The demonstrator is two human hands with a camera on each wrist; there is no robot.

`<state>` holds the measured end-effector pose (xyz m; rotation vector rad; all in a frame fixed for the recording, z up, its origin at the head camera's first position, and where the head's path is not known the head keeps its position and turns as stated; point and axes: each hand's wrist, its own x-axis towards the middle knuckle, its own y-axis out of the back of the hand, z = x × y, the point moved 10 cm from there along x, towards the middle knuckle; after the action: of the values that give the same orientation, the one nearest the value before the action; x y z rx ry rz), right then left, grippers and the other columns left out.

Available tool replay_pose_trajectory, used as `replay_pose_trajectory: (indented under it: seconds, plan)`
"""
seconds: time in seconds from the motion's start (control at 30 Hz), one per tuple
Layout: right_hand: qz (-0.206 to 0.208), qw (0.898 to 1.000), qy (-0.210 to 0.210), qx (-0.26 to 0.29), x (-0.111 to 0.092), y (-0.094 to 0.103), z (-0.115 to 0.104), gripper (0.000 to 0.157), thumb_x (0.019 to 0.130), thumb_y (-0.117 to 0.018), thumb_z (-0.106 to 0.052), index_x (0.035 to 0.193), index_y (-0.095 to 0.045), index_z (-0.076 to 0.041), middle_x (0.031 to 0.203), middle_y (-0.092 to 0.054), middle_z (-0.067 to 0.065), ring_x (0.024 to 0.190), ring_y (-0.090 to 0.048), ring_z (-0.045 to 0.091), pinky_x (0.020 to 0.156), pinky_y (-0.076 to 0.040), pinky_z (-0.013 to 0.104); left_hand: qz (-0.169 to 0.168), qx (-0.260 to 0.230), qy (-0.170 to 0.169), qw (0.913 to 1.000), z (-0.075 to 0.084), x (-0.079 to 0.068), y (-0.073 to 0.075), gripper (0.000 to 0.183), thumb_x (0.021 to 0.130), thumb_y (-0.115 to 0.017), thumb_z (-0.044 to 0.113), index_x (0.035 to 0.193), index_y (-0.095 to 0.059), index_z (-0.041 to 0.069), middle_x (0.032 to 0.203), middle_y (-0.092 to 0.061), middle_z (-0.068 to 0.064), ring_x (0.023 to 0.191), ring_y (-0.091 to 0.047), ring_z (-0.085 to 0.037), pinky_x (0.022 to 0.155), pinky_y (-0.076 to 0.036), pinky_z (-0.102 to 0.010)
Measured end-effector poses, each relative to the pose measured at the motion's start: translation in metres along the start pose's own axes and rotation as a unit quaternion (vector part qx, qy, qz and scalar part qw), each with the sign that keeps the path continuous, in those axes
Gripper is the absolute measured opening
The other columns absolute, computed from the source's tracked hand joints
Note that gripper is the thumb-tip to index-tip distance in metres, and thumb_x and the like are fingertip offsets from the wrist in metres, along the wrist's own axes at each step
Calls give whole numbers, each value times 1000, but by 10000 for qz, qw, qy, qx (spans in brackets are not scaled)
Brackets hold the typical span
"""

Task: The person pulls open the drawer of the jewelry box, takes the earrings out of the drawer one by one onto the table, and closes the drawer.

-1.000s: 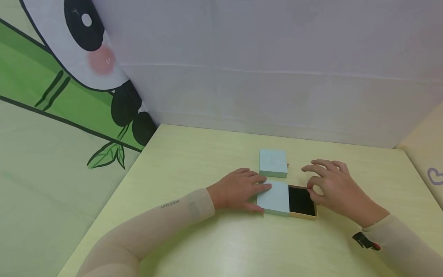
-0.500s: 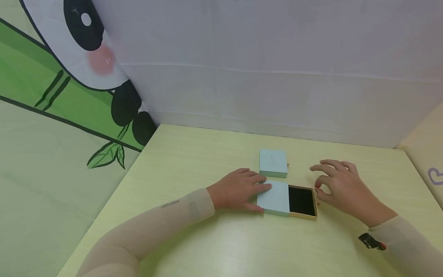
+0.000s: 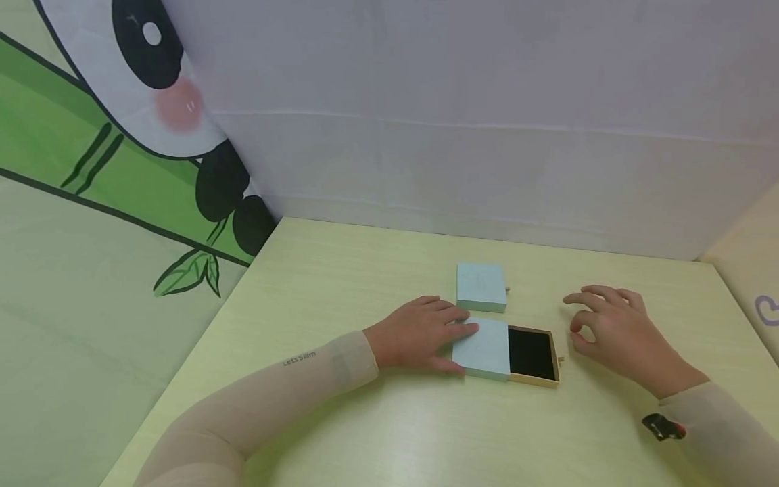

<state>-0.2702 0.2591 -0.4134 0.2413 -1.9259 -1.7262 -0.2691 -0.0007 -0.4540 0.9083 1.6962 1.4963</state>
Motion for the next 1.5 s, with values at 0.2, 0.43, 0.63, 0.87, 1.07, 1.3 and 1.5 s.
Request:
replay_pose_trajectory:
  seconds: [0.2, 0.43, 0.63, 0.87, 1.07, 1.3, 1.5]
  plan:
    - [-206, 9997, -141, -6, -4, -9, 11, 22, 89, -95, -12, 78, -81, -25, 141, -82, 17, 143, -64, 51, 112, -43, 83, -13, 4, -2, 10000, 0, 0, 1, 86, 111, -63, 82, 179, -54, 31, 178, -62, 3, 165, -62, -21, 142, -46, -44]
    - [-256, 9995, -193, 11, -7, -12, 15, 22, 89, -94, -11, 79, -80, -25, 141, -82, 18, 143, -63, 51, 111, -42, 83, -9, -3, -1, 10000, 0, 0, 1, 86, 111, -63, 83, 179, -54, 31, 178, -62, 3, 164, -62, -21, 142, -46, -44]
    - [-49, 9999, -123, 39, -9, -8, 16, 26, 86, -95, -10, 76, -78, -27, 138, -83, 16, 139, -65, 50, 108, -43, 81, -11, 9, -7, 10000, 0, 0, 1, 86, 111, -63, 82, 179, -54, 30, 178, -62, 3, 164, -62, -22, 141, -47, -44]
    - [-257, 9992, -292, 20, -12, -10, 20, 24, 89, -93, -11, 78, -78, -26, 141, -82, 19, 142, -63, 53, 110, -42, 83, -14, -41, 15, 10000, -1, 0, 0, 85, 111, -63, 82, 179, -54, 30, 179, -62, 3, 164, -62, -22, 141, -47, -44]
    - [-538, 9974, -477, 41, -15, -14, 22, 22, 92, -92, -12, 80, -79, -25, 145, -80, 19, 147, -60, 54, 114, -40, 84, -55, -40, 27, 10000, 0, 0, 1, 85, 111, -63, 81, 179, -53, 30, 179, -61, 3, 165, -61, -22, 142, -47, -44]
    - [-789, 9953, -563, -47, -16, -22, 23, 20, 94, -92, -13, 81, -81, -24, 146, -81, 19, 150, -59, 53, 117, -40, 84, -81, -44, 55, 9999, -1, 1, -1, 85, 111, -63, 81, 180, -53, 31, 180, -61, 3, 165, -61, -22, 142, -46, -44]
    - [-786, 9955, -532, -62, -16, -24, 25, 20, 94, -92, -13, 81, -82, -24, 146, -81, 19, 150, -59, 54, 116, -40, 84, -77, -66, 74, 9999, -1, 1, -1, 85, 111, -64, 80, 179, -53, 31, 179, -61, 3, 165, -61, -22, 142, -46, -43]
